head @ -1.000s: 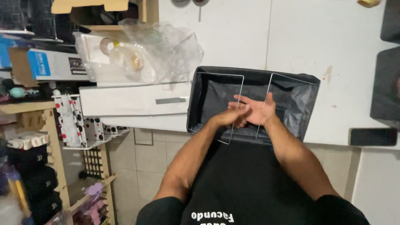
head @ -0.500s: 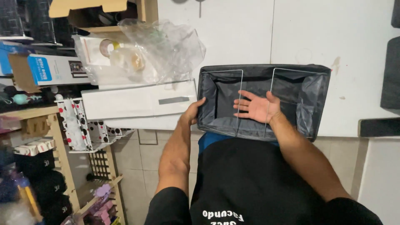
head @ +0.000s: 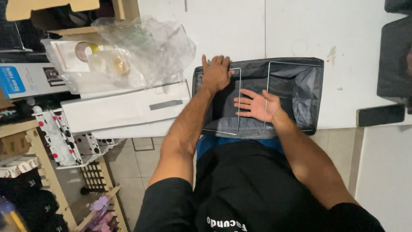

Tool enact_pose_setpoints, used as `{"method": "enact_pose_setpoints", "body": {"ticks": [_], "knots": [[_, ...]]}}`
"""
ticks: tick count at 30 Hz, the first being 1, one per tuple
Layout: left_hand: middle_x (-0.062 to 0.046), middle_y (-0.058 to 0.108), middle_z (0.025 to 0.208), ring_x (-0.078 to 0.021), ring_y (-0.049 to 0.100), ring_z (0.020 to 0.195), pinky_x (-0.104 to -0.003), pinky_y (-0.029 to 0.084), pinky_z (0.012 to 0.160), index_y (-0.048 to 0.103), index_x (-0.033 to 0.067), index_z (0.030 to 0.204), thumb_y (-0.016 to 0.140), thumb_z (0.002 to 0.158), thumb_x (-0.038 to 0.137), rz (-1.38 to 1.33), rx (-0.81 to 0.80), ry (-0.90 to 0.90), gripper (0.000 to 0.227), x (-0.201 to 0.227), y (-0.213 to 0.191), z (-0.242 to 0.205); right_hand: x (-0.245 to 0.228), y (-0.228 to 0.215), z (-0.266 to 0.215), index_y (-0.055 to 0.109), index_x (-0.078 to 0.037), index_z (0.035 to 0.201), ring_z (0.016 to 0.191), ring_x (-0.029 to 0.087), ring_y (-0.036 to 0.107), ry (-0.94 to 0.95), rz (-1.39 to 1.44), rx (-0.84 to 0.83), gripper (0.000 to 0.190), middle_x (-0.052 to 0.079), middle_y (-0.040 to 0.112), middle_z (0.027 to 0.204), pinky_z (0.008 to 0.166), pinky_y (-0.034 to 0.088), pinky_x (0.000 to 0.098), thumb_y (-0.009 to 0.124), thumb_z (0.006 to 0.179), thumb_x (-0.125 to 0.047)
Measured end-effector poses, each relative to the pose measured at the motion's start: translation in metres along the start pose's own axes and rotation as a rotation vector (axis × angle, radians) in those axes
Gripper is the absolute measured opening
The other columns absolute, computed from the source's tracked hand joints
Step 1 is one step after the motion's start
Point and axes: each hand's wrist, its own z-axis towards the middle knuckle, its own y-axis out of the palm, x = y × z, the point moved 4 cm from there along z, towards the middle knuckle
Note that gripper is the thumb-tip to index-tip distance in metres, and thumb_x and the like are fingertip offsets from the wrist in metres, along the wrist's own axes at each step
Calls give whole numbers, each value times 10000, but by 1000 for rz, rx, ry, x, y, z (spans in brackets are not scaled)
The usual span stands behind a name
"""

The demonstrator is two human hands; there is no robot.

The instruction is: Unpacking and unfolding a collapsible fabric shelf organizer and placing it into a storage bin.

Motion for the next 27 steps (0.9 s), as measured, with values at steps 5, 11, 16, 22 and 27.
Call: {"method": "enact_pose_setpoints", "body": {"ticks": [5,11,16,22,27], "knots": [[-167,541,1396,-329,511,1353,-599,226,1186,520,85,1455,588,1014,375,-60,328,297,533,38,-33,-98,8,-18,-5,444,-128,1543,1402,444,494,-23,4,96,885,287,530,1490,1136,303,722,673,825,-590],[-134,500,1386,-346,501,1337,-599,302,1156,454,144,1478,728,864,424,-46,-100,377,728,42,93,-199,2,-32,0,448,-148,1543,1392,436,505,-11,-56,223,900,270,541,1488,1117,354,689,637,811,-637],[-211,393,1540,-381,341,1489,-697,184,1206,411,112,1515,844,781,395,-134,-182,222,898,44,76,-193,-31,-68,-54,528,10,1444,1070,368,710,26,-1074,1081,845,237,701,1187,902,580,466,853,860,-508],[-249,321,1633,-404,290,1537,-665,192,1214,365,107,1582,477,960,621,-149,35,387,814,38,61,-198,-54,69,-153,688,-18,1343,1357,429,553,-771,-2679,994,830,231,594,1461,1141,408,560,699,855,-689],[-240,271,1666,-399,248,1556,-678,154,1213,313,143,1618,447,1010,499,-61,14,425,717,47,123,-182,-37,1,-172,552,17,1473,1443,490,445,-469,-2700,906,981,323,467,1557,1194,298,631,525,864,-751]]}}
